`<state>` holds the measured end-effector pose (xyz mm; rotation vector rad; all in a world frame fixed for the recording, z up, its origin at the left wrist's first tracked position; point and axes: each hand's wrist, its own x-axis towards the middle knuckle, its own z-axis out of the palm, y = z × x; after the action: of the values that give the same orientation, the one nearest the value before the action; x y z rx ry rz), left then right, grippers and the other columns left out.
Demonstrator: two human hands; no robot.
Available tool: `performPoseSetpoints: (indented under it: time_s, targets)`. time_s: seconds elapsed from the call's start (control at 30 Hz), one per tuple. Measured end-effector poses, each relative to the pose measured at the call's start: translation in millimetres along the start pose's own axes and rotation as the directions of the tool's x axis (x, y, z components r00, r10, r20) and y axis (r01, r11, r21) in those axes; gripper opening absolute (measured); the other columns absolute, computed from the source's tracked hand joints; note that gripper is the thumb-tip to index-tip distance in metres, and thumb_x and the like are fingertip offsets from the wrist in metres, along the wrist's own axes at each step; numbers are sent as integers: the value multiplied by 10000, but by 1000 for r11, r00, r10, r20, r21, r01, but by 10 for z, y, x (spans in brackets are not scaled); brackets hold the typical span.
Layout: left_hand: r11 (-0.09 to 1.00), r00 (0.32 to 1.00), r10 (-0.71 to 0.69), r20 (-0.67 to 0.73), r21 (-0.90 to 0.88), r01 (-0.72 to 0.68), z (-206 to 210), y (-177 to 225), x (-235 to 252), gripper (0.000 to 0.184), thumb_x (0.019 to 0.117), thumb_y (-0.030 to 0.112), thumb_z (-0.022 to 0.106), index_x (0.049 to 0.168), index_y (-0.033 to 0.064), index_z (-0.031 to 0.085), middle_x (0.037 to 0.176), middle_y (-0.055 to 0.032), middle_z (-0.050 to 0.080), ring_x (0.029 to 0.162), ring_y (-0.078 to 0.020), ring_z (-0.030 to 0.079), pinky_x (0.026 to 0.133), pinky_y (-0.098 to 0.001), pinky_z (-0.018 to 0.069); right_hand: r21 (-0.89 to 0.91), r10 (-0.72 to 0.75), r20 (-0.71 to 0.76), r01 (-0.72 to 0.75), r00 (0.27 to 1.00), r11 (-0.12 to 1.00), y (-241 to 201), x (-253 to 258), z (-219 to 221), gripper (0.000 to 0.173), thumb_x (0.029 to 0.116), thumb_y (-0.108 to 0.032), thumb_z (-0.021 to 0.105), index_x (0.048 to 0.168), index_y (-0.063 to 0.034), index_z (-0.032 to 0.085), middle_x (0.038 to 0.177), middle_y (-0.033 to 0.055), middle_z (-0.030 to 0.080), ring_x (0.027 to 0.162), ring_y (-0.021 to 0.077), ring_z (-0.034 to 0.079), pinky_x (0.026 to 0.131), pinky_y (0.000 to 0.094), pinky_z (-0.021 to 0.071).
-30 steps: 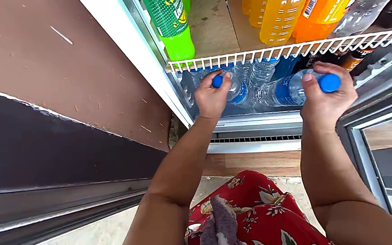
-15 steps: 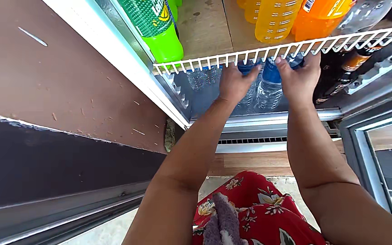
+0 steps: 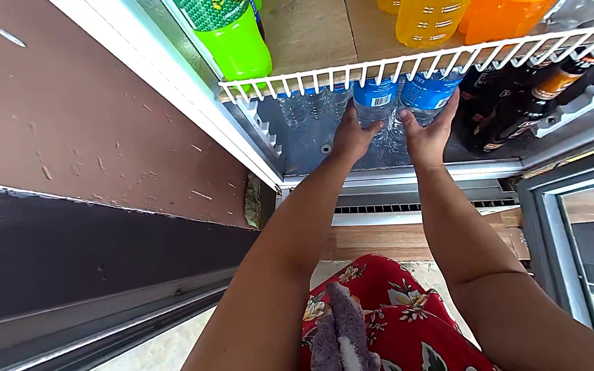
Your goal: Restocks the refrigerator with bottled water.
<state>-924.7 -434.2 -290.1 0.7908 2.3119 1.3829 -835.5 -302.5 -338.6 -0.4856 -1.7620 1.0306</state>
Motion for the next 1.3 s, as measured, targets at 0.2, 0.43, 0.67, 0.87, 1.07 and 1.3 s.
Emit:
performPoseSetpoints:
  time_s: [0.2,0.43,0.67,0.87,1.07,1.3]
  targets:
    - [999,999,26,46,19,-27,-8,-23,94,909,951,262,754,1612,7,185,1633,-205,337,1491,-279,391,1226,-442,322,-56,-87,-8,87,996,995,70,-13,9,1067,873,-335,800,1552,156,138,1557,336,360,1454,278,437,1211,322,348]
    - [1000,997,5,72,30,-7,67,-206,-141,1029,958,295,741,1643,30,20,1696,-222,162,1547,-310,283,1241,-465,294,-194,51,56,-39,997,980,85,-231,-101,1165,849,-347,838,1581,134,70,1586,355,318,1497,370,370,1247,403,298]
    - [996,990,22,138,82,-34,-93,-227,-779,876,999,193,673,1641,27,102,1703,-205,153,1546,-299,288,1223,-454,328,-213,86,73,-69,994,975,42,-412,-158,1136,861,-343,831,1589,120,92,1596,371,286,1501,396,356,1237,422,318]
    - [983,953,150,263,59,-172,-495,-312,-1550,721,994,151,652,1607,40,289,1687,-168,241,1493,-288,383,1131,-477,438,-148,124,-3,-123,992,981,-242,-592,-299,920,949,-271,729,1575,120,180,1553,349,375,1442,389,421,1157,453,407]
    - [963,853,-256,454,198,184,-1317,26,-2724,528,1034,186,574,1514,-3,461,1519,-201,514,1387,-289,529,1163,-445,424,-285,364,139,-315,921,905,-660,-1070,-397,543,1036,-176,581,1464,119,426,1375,332,562,1286,402,579,1125,490,456]
    - [746,639,-665,386,322,582,-2226,487,-4308,452,1036,111,576,1460,-31,513,1443,-236,576,1301,-316,610,1138,-429,457,-737,775,623,-251,107,628,-1314,-1710,-877,515,1088,-350,491,1462,3,513,1392,281,587,1331,438,547,1125,611,411]
